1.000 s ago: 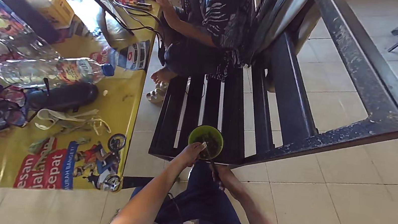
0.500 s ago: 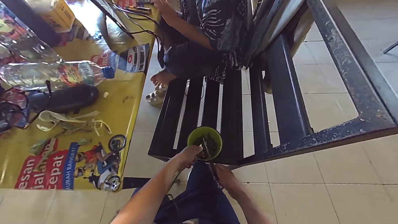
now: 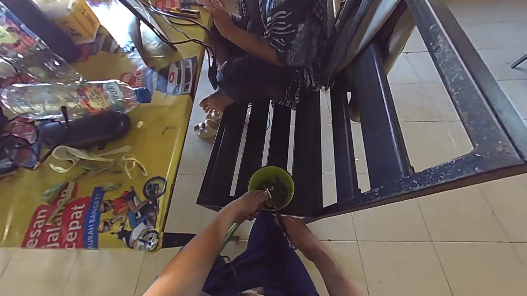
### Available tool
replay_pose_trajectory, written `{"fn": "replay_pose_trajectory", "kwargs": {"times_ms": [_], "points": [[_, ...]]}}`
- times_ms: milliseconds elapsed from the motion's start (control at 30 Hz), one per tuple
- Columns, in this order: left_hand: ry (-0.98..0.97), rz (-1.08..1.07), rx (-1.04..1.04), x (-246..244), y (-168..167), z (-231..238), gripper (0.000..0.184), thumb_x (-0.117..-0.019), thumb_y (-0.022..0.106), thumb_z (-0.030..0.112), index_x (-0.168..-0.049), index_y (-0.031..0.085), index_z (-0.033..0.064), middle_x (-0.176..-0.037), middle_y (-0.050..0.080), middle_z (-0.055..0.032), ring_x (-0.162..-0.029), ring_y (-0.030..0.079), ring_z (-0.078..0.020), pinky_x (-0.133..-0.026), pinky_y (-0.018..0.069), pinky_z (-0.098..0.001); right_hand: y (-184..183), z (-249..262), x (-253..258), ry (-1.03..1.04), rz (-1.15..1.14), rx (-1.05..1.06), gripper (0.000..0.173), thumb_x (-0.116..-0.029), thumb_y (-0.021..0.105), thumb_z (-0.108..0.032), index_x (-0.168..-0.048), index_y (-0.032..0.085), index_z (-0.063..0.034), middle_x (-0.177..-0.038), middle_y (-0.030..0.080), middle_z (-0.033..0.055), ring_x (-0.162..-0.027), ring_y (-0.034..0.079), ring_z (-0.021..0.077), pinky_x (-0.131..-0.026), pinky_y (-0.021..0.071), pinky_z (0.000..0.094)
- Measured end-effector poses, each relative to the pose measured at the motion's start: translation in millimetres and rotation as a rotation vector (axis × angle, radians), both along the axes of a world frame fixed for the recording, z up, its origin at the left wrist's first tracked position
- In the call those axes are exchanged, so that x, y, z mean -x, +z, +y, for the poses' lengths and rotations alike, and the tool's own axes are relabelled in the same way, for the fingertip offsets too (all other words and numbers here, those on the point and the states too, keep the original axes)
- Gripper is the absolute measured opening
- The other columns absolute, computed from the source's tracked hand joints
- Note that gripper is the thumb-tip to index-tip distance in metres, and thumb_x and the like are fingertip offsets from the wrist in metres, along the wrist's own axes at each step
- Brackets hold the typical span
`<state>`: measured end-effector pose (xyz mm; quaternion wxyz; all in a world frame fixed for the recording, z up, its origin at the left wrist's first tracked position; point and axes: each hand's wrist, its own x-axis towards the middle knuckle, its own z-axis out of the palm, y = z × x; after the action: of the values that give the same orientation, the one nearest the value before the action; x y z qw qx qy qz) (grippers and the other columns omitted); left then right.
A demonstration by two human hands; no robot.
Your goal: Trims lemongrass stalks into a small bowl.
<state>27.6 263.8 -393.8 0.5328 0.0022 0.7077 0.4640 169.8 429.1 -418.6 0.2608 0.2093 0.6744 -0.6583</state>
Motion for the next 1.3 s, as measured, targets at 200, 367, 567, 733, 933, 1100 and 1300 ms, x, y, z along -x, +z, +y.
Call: {"fn": "replay_pose_trajectory", "kwargs": {"times_ms": [200,367,567,733,933,1100,1300], "points": [[0.034,-0.013,0.019,-3.9,-0.3,2.8,0.039,-0.1125,0.033,0.042,-0.113,0.056,0.0101,-0.061,0.033,0.0049,-0.044,0.03,-0.0062,-0.042,0.0307,-0.0207,-7.6,1.4,-5.5,-0.009,-0.011,0.002,0.036,-0.1116,0.04,-0.036,-0.112,0.062,-0.0085,-0.076,0.051,-0.0016,-0.056,0.047,0.0072,-0.051,0.0413,0.0234],[0.029,0.025,-0.015,-4.9,0.1,3.4,0.035,-0.1136,0.032,0.036,-0.116,0.053,0.0077,-0.066,0.039,0.0025,-0.047,0.036,-0.0071,-0.046,0.0354,-0.0215,-1.2,-2.9,-4.5,-0.039,-0.107,0.127,0.044,-0.1113,0.035,-0.046,-0.096,0.057,-0.0104,-0.071,0.052,-0.0023,-0.051,0.046,0.0067,-0.047,0.0395,0.0216],[0.002,0.013,-0.072,-9.0,0.9,5.0,0.037,-0.1129,0.033,0.039,-0.12,0.054,0.0095,-0.066,0.04,0.0029,-0.048,0.038,-0.0071,-0.047,0.0362,-0.0215,-1.1,0.8,-1.9,-0.029,-0.053,0.045,0.044,-0.1113,0.036,-0.043,-0.099,0.06,-0.0094,-0.073,0.052,-0.0013,-0.054,0.047,0.0077,-0.049,0.0393,0.0232],[0.007,0.032,-0.057,-3.3,1.6,1.3,0.037,-0.1128,0.034,0.038,-0.116,0.056,0.0088,-0.067,0.04,0.0022,-0.047,0.036,-0.0072,-0.045,0.0352,-0.0214,-10.5,6.9,-3.4,-0.029,0.062,0.02,0.035,-0.1105,0.044,-0.037,-0.101,0.063,-0.0089,-0.068,0.047,-0.0018,-0.052,0.043,0.0073,-0.048,0.0378,0.0229],[0.044,0.0,-0.062,-2.8,-2.1,-1.3,0.038,-0.1136,0.031,0.035,-0.114,0.057,0.0071,-0.068,0.044,0.0031,-0.047,0.038,-0.0055,-0.045,0.0356,-0.0196,-13.3,8.1,-4.8,-0.011,0.042,-0.059,0.035,-0.1115,0.041,-0.034,-0.105,0.061,-0.0058,-0.076,0.051,0.0015,-0.059,0.048,0.0093,-0.054,0.0415,0.0253],[0.011,0.046,-0.052,-4.6,2.0,1.5,0.037,-0.1136,0.033,0.033,-0.114,0.057,0.0049,-0.071,0.048,0.001,-0.052,0.044,-0.0073,-0.051,0.0416,-0.0218,-3.9,4.5,-2.4,0.019,-0.054,-0.003,0.043,-0.1114,0.035,-0.043,-0.103,0.06,-0.0089,-0.076,0.052,-0.001,-0.055,0.047,0.0068,-0.049,0.0393,0.0225],[-0.031,0.08,-0.038,-6.7,8.5,4.7,0.043,-0.1125,0.033,0.042,-0.124,0.056,0.008,-0.069,0.048,-0.0023,-0.048,0.046,-0.0113,-0.047,0.0456,-0.0258,-5.5,1.9,2.3,-0.004,0.021,-0.046,0.04,-0.1116,0.038,-0.039,-0.104,0.061,-0.0079,-0.076,0.051,0.0006,-0.057,0.047,0.0086,-0.051,0.0393,0.0244]]}}
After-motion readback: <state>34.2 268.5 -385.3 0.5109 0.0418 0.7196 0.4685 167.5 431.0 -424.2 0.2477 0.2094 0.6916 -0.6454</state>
